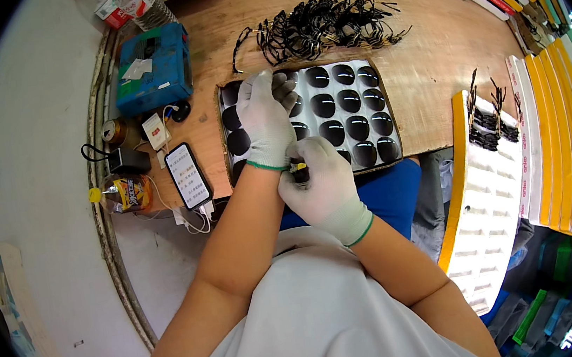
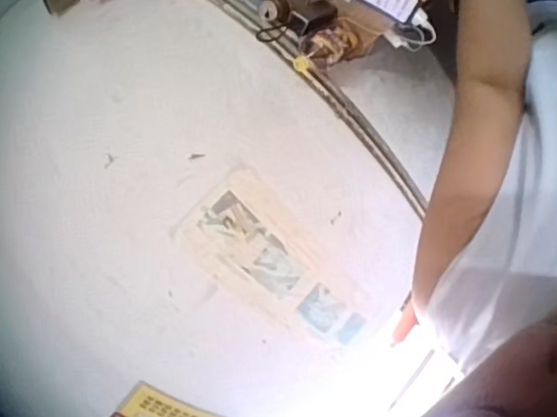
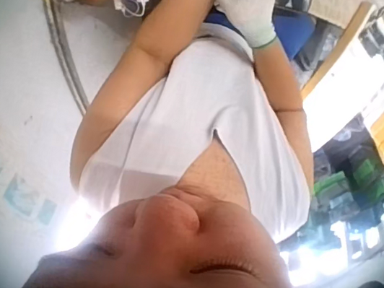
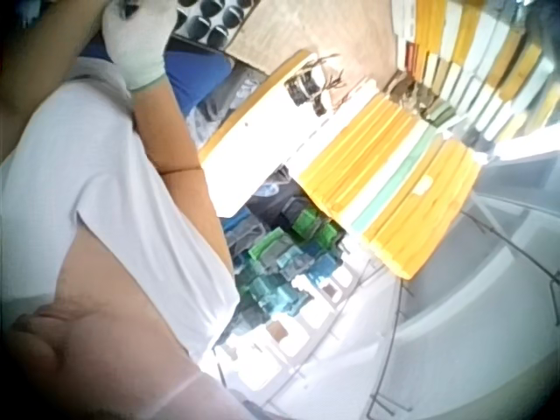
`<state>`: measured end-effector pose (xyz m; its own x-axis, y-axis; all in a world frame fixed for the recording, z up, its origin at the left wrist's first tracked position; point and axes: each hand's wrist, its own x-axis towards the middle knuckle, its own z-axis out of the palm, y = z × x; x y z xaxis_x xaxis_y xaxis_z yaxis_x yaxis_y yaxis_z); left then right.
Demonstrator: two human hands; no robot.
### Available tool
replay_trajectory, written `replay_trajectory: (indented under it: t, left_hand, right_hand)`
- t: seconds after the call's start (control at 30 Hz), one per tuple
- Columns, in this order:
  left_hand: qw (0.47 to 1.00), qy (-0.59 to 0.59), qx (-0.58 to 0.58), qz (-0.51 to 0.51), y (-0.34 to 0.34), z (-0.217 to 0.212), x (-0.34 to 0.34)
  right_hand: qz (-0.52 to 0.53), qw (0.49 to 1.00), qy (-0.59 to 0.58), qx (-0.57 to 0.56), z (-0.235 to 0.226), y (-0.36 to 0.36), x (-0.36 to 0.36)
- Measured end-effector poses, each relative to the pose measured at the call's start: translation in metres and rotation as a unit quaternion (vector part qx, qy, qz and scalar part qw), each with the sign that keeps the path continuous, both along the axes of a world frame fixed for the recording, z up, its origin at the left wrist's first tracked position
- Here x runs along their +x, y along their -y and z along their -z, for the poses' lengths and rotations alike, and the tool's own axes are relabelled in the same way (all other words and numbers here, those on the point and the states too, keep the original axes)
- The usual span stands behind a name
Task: The person assembles sunglasses by inserting dark lenses into metal frames. They pick up a frame, insert a lens, and place the completed unit into a white foam tray. The process is repeated for multiple units.
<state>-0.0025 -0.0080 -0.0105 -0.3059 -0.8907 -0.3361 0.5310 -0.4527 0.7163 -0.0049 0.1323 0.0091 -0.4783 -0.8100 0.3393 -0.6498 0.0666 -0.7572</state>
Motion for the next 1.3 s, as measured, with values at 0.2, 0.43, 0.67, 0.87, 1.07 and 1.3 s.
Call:
replay_trajectory:
  t: [0.2, 0.43, 0.67, 0.87, 1.07, 1.3]
  left_hand:
    - [1.0, 0.001, -0.007, -0.026, 0.002, 0.003, -0.002]
    - [0.987, -0.025, 0.119, 0.101, 0.0, 0.022, 0.002]
    - [0.919, -0.12, 0.145, 0.347, -0.009, 0.005, 0.013]
    - [0.907, -0.194, -0.014, 0.374, -0.002, 0.011, 0.01]
    - [0.959, 0.072, -0.191, 0.196, -0.013, 0.027, -0.014]
    - [0.909, 0.184, -0.264, 0.265, -0.037, 0.001, -0.023]
  right_hand:
    - [0.044, 0.998, -0.046, -0.02, 0.0, 0.008, -0.002]
    - [-0.04, 0.915, 0.377, 0.14, -0.009, -0.002, -0.018]
    - [-0.132, 0.709, 0.693, 0.019, 0.008, -0.01, -0.01]
    - [-0.222, 0.698, 0.679, 0.046, 0.005, -0.022, -0.01]
    - [-0.139, 0.984, -0.098, 0.055, -0.014, -0.012, -0.017]
    - [0.011, 0.977, -0.2, 0.068, -0.037, 0.008, -0.03]
